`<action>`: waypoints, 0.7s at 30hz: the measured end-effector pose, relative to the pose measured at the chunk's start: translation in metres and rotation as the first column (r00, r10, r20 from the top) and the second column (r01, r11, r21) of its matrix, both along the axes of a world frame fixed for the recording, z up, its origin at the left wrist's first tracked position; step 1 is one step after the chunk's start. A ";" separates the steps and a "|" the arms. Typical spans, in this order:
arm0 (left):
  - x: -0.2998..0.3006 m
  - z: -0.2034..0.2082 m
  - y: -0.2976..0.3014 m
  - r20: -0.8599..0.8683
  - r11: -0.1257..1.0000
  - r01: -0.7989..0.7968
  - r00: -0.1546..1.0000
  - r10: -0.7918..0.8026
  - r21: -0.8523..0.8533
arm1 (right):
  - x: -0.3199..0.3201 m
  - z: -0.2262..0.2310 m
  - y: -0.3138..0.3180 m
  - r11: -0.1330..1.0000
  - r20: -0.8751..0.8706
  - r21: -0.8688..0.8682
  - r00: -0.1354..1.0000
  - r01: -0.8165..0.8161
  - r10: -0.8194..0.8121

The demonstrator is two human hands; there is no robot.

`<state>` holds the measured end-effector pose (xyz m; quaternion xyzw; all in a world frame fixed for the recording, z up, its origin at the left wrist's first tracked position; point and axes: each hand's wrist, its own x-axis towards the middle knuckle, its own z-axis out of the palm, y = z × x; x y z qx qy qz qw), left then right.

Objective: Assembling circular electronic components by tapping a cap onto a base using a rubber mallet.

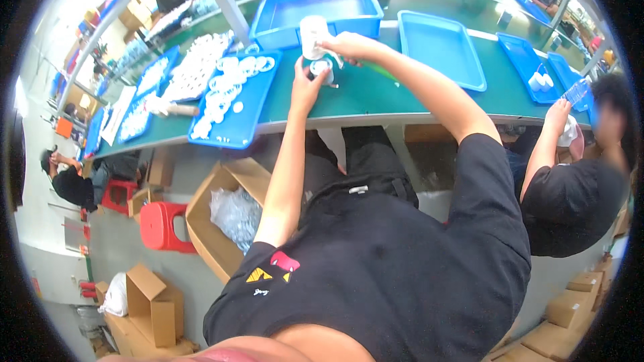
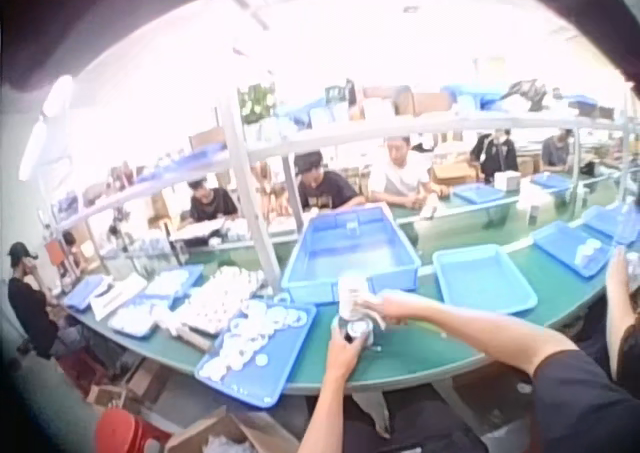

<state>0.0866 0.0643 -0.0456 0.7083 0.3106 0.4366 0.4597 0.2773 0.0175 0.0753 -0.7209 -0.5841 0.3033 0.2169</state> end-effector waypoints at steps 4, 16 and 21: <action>0.003 0.006 -0.011 -0.088 0.993 0.000 0.996 0.010 0.116 | 0.008 -0.021 -0.004 0.914 0.421 0.406 0.890 -0.013 -0.175; -0.019 0.052 -0.063 0.526 0.815 0.468 0.814 -0.245 -0.343 | -0.038 -0.036 -0.076 0.842 -0.290 0.539 0.936 -0.014 0.201; -0.015 0.119 -0.077 0.735 0.694 0.672 0.603 -0.309 -0.259 | -0.034 0.032 -0.115 0.758 -0.389 0.652 0.869 0.023 0.307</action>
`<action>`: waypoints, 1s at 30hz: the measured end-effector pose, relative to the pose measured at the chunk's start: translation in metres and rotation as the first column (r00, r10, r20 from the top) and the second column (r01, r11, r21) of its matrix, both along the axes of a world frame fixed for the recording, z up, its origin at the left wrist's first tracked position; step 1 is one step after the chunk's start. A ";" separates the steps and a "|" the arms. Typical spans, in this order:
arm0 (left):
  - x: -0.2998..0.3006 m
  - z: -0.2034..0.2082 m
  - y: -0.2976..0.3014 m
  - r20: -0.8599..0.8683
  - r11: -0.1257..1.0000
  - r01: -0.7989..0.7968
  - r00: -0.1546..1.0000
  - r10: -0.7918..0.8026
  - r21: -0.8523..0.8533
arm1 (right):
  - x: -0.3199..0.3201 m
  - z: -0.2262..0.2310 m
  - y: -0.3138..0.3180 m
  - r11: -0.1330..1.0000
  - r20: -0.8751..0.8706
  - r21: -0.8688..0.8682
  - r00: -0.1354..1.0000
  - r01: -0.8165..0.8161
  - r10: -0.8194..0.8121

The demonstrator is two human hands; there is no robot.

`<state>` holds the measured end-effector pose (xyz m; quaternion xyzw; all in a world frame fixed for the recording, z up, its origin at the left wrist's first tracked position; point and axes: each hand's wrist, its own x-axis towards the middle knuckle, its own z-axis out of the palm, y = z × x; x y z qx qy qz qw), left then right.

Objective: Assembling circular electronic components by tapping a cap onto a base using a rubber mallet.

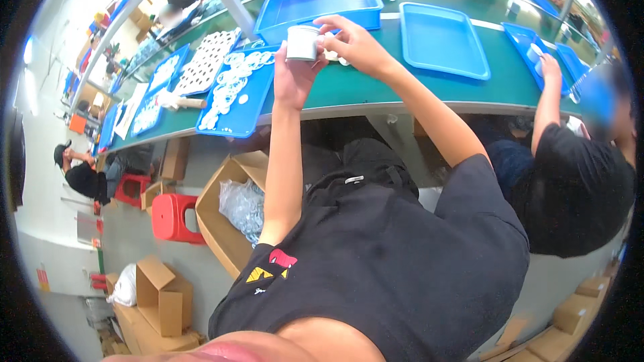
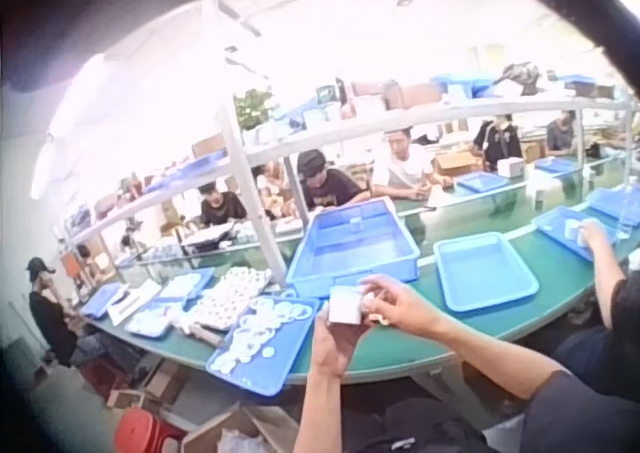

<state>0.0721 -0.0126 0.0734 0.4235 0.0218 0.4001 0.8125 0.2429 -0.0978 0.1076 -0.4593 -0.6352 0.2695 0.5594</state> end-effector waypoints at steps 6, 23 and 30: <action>-0.001 -0.004 0.004 -0.163 0.987 -0.109 0.978 0.128 0.119 | -0.004 0.010 0.005 0.999 0.091 -0.003 0.995 0.032 -0.032; 0.050 -0.028 0.056 -0.370 0.865 -0.287 0.815 0.447 0.412 | 0.040 -0.113 0.004 0.708 0.441 0.093 0.608 0.700 -0.660; 0.240 -0.002 0.037 -0.285 0.418 0.123 0.892 0.352 0.900 | 0.036 -0.116 0.016 0.694 0.613 -0.010 0.552 0.720 -0.565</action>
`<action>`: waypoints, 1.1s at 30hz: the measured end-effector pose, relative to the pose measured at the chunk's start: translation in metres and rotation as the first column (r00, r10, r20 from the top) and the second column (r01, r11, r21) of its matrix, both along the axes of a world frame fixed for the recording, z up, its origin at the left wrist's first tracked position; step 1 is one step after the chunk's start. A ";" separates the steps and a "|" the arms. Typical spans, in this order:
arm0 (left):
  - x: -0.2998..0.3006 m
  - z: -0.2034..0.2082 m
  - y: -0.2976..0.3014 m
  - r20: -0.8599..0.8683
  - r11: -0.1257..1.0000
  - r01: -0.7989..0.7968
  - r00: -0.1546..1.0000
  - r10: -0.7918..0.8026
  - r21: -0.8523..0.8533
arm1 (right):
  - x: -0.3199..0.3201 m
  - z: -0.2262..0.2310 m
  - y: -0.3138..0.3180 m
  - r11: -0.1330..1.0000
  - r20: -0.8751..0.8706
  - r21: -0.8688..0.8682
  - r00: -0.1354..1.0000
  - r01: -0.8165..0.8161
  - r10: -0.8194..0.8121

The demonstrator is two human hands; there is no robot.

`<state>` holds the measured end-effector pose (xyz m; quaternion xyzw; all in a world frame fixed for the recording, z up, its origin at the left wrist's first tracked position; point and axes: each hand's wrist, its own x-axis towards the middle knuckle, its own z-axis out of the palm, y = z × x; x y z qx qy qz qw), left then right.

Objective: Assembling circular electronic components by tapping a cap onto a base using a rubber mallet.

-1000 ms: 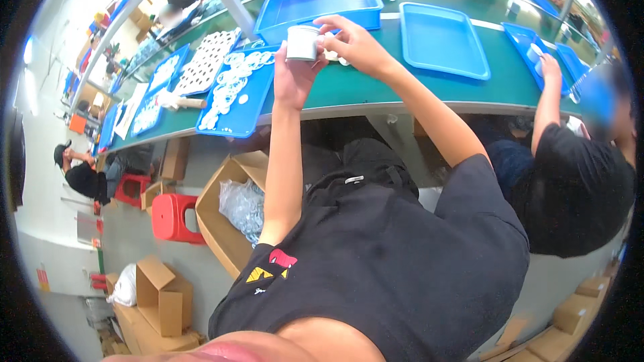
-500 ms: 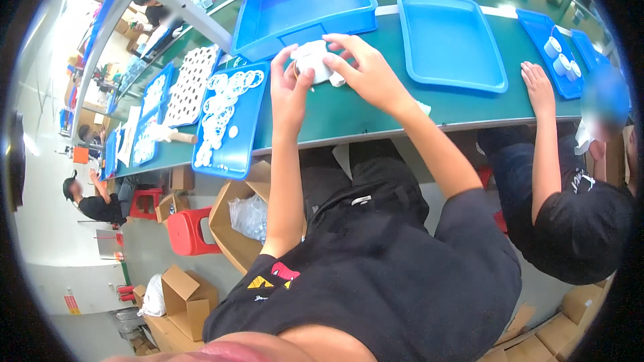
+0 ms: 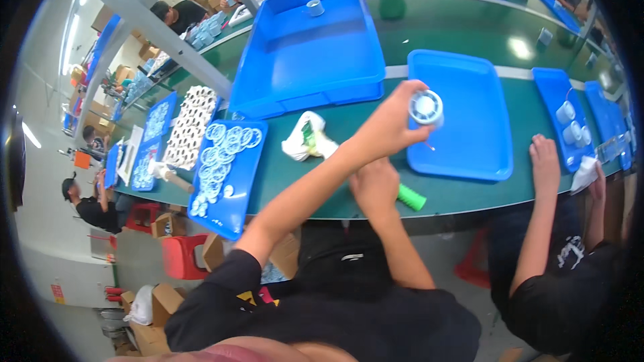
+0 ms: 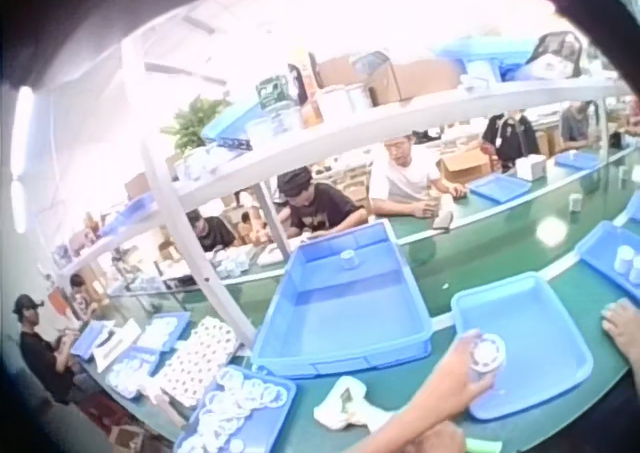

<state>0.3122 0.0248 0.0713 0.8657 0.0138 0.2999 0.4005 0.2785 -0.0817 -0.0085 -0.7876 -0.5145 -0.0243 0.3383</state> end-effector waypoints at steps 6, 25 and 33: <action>0.069 -0.058 0.015 -0.473 0.903 0.253 0.879 -0.065 0.347 | -0.001 -0.006 -0.003 0.992 0.084 0.102 0.995 -0.069 0.061; 0.092 -0.067 0.590 -0.003 0.354 -0.612 0.497 0.868 0.707 | 0.000 0.009 0.017 0.998 -0.080 -0.048 0.996 0.044 -0.048; 0.154 -0.101 0.578 -0.162 0.526 -0.557 0.572 0.804 0.643 | -0.005 0.021 0.019 0.964 -0.043 -0.076 0.965 0.256 -0.260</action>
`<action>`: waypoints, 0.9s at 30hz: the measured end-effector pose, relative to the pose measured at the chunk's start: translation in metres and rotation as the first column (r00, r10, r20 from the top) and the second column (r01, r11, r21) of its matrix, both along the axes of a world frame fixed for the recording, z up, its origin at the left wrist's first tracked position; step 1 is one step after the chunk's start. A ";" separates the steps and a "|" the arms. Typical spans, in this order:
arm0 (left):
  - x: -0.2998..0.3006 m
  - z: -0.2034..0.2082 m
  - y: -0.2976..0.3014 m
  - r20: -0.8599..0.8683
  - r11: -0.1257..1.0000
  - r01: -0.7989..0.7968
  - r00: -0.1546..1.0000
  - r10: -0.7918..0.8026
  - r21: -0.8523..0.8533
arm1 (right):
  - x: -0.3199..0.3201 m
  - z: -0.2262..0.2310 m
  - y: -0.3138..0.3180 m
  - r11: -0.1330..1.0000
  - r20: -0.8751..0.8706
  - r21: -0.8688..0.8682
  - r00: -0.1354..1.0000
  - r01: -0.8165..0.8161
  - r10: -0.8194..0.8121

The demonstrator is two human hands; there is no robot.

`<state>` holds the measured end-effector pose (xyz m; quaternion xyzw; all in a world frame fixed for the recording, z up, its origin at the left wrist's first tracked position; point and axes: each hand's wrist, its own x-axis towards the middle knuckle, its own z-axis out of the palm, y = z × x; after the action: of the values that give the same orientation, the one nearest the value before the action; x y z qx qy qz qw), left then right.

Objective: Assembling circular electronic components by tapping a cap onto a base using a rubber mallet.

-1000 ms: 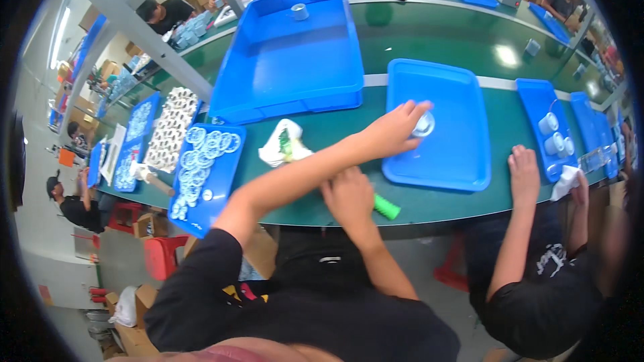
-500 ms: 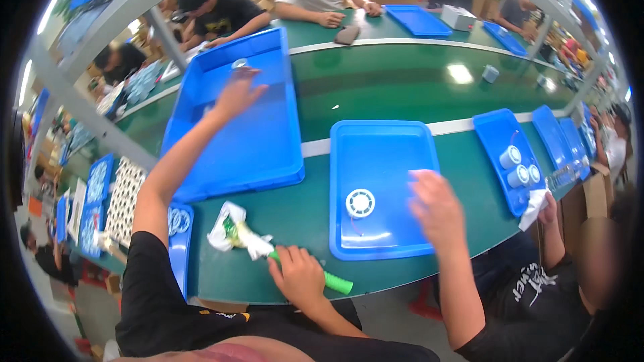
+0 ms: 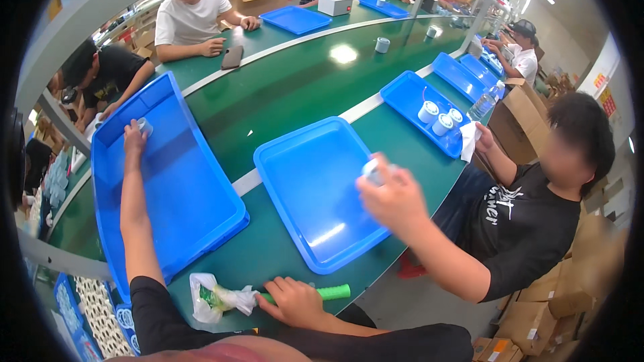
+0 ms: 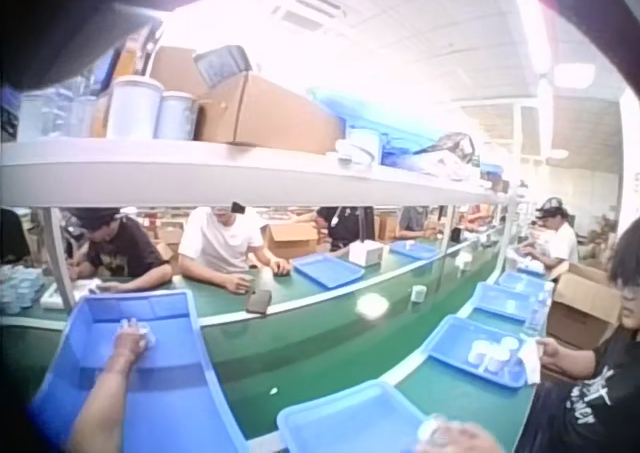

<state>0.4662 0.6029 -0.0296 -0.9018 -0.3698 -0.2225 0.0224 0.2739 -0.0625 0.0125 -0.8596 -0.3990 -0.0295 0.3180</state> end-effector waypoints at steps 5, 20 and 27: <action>-0.042 0.007 -0.044 -0.003 0.991 0.133 0.991 -0.133 0.021 | -0.001 -0.007 0.001 0.998 0.036 0.048 0.999 -0.031 0.030; -0.282 0.099 -0.285 0.263 0.926 0.280 0.941 -0.213 -0.253 | -0.008 -0.022 0.000 0.942 0.211 0.088 0.930 -0.325 0.301; -0.224 0.084 -0.361 0.094 0.871 0.222 0.975 -0.201 -0.438 | 0.002 -0.026 -0.012 0.958 0.289 0.105 0.930 -0.268 0.229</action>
<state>0.2423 0.2417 0.0545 -0.9127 -0.3102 -0.1534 -0.2175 0.2760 -0.0750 -0.0133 -0.7647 -0.5417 -0.1360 0.3214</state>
